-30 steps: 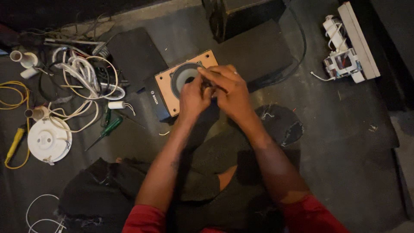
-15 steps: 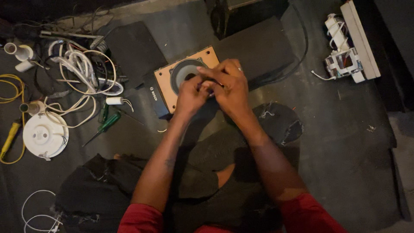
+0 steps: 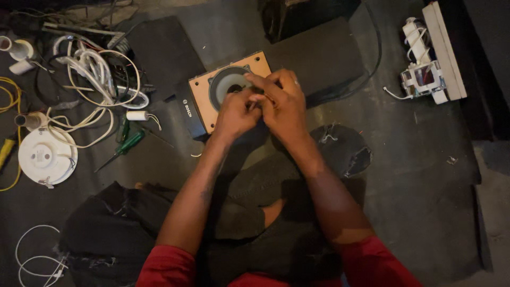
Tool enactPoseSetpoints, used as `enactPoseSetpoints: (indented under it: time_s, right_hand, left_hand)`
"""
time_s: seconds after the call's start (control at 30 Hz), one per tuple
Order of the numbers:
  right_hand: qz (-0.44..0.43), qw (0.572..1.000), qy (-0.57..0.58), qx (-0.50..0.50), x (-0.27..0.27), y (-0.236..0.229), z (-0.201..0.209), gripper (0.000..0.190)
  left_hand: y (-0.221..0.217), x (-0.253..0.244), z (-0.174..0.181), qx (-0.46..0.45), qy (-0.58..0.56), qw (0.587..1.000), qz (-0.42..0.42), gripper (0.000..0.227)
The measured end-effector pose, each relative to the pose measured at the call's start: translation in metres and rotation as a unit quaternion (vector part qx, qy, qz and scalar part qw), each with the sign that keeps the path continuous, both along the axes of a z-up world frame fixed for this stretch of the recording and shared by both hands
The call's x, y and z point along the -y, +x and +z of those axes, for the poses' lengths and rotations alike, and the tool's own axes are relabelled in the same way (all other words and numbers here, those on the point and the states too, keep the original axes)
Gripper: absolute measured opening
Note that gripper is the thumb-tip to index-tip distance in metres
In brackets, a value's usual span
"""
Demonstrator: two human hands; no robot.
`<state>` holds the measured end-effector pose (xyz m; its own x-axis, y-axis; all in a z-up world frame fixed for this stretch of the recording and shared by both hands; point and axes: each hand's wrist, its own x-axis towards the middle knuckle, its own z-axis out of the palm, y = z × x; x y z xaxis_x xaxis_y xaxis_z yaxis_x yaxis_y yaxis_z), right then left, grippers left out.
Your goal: The person uses a screwdriver to remove screws from a speaker mounted on a wooden board. They then flip the speaker over and continue to adjust the screws on the back side.
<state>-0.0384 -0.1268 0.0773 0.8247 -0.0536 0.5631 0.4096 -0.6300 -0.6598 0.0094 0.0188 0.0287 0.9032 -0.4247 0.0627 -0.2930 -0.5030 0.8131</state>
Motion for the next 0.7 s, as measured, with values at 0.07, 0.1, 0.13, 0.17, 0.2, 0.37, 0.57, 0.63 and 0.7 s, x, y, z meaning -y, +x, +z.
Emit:
enactPoseSetpoints:
  time_s: [0.07, 0.1, 0.13, 0.17, 0.2, 0.37, 0.57, 0.63, 0.7]
  right_hand:
    - [-0.006, 0.998, 0.056, -0.039, 0.003, -0.002, 0.001, 0.040]
    - [-0.008, 0.995, 0.084, -0.058, 0.004, -0.003, 0.001, 0.039]
    - [0.000, 0.994, 0.091, -0.062, 0.005, -0.005, 0.002, 0.039]
    - [0.008, 0.993, 0.098, -0.067, 0.007, -0.006, 0.003, 0.040]
    - [0.017, 0.992, 0.105, -0.070, 0.007, -0.006, 0.004, 0.040]
    - [0.049, 0.993, 0.099, -0.043, 0.003, -0.001, 0.006, 0.043]
    - [0.049, 0.995, 0.070, -0.056, 0.009, 0.000, 0.007, 0.038]
    - [0.065, 0.993, 0.073, -0.061, 0.012, 0.001, 0.007, 0.039]
    - [0.098, 0.989, 0.091, -0.066, 0.013, 0.002, 0.006, 0.040]
  left_hand:
    - [-0.001, -0.001, 0.003, -0.008, -0.005, 1.000, 0.001, 0.027]
    - [-0.001, -0.001, 0.003, -0.013, -0.008, 1.000, 0.002, 0.031]
    - [-0.002, -0.001, 0.003, 0.002, -0.012, 1.000, 0.007, 0.029]
    - [-0.002, -0.001, 0.001, 0.016, -0.016, 1.000, 0.013, 0.028]
    - [-0.002, 0.000, 0.000, 0.032, -0.020, 0.999, 0.018, 0.027]
    - [0.003, 0.002, -0.009, 0.102, -0.008, 0.993, 0.057, 0.022]
    - [0.007, -0.009, -0.001, -0.025, -0.011, 1.000, 0.008, 0.021]
    - [0.007, -0.009, 0.001, -0.042, -0.036, 0.998, -0.001, 0.020]
    - [0.005, -0.006, 0.000, -0.009, -0.098, 0.995, 0.007, 0.020]
